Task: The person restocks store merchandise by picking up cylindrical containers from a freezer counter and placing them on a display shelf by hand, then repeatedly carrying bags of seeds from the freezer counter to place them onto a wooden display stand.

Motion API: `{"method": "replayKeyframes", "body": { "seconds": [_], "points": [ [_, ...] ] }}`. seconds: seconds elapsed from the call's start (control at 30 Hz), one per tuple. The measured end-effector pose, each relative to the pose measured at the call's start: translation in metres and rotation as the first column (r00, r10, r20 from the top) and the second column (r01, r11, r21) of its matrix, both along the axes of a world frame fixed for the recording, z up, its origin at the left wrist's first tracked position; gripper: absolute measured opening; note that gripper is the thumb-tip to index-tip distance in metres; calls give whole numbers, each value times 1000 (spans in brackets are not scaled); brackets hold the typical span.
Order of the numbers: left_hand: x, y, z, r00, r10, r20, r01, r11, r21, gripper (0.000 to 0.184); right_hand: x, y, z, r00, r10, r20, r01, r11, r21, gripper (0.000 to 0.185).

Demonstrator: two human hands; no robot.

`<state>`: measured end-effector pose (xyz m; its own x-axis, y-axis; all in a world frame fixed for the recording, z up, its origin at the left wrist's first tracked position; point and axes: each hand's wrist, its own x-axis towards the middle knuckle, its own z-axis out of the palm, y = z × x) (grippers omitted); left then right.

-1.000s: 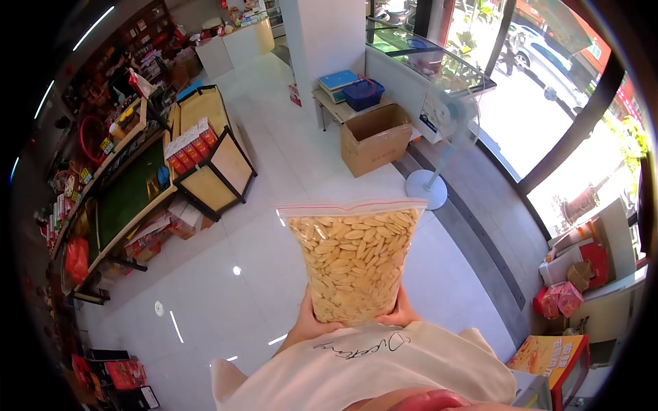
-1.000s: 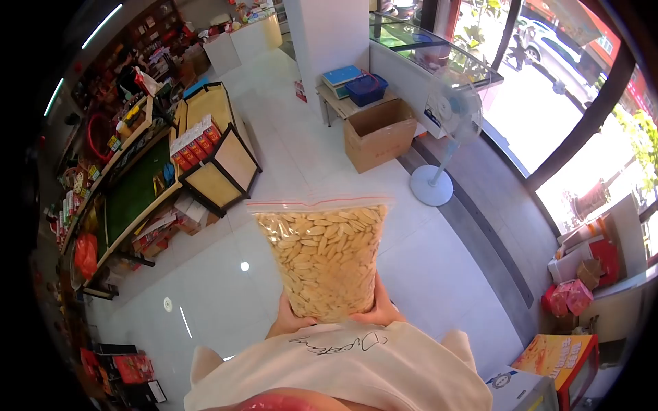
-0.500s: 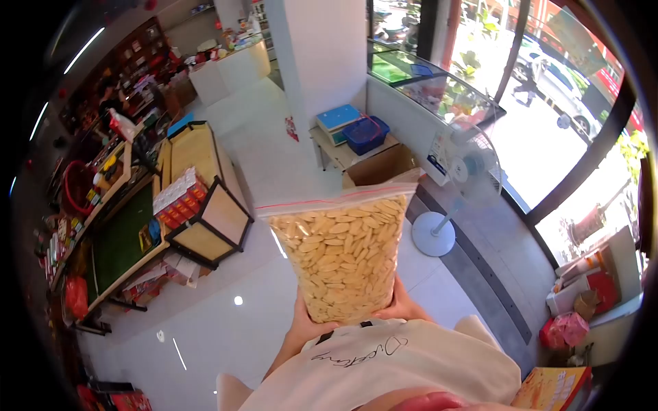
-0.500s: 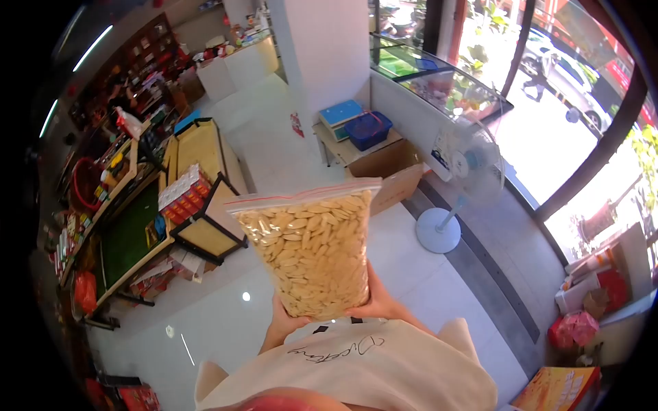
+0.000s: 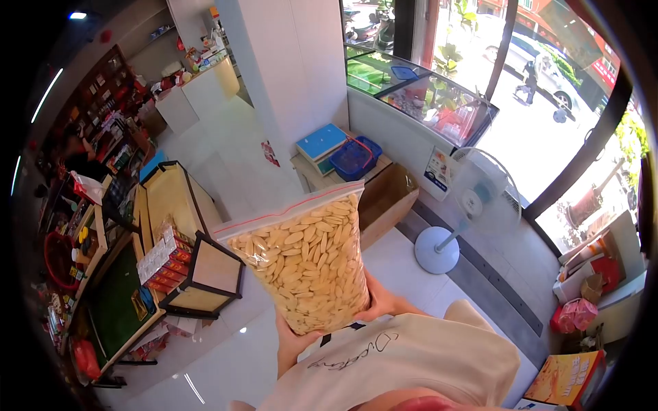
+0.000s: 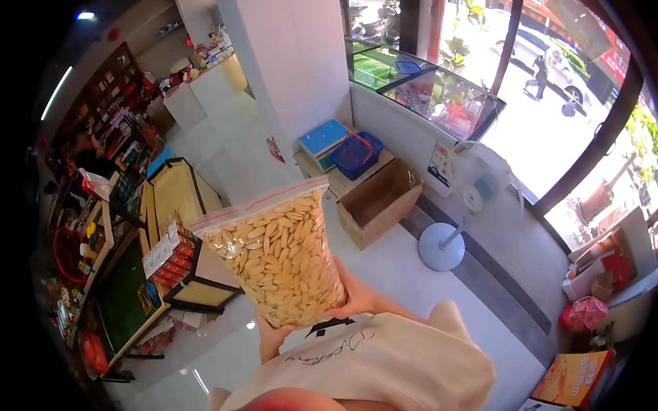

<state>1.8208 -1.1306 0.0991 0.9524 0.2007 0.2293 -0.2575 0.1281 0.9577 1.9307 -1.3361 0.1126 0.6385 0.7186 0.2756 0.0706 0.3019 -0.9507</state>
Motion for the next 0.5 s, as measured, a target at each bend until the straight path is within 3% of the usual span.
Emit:
{"method": "replayKeyframes", "body": {
  "seconds": [0.07, 0.1, 0.17, 0.3, 0.5],
  "points": [
    [36, 29, -8, 1000, 16, -17, -15, 1000, 27, 97, 35, 27, -5, 998, 28, 57, -30, 999, 27, 110],
    [46, 47, -8, 999, 14, -42, -12, 999, 48, 97, 42, 45, -8, 998, 37, -54, -33, 997, 70, 109],
    [87, 79, -7, 1000, -18, -7, 18, 997, -77, 95, 80, 80, -9, 975, 49, -215, -17, 988, 152, 107],
    [158, 132, -2, 995, -95, 30, 99, 983, -152, 94, 143, 130, 4, 973, 41, -227, -11, 991, 135, 108],
    [247, 191, -4, 993, -113, -22, 113, 994, 2, 101, 223, 185, -9, 970, -10, -244, 25, 998, 60, 118]
  ]
}}
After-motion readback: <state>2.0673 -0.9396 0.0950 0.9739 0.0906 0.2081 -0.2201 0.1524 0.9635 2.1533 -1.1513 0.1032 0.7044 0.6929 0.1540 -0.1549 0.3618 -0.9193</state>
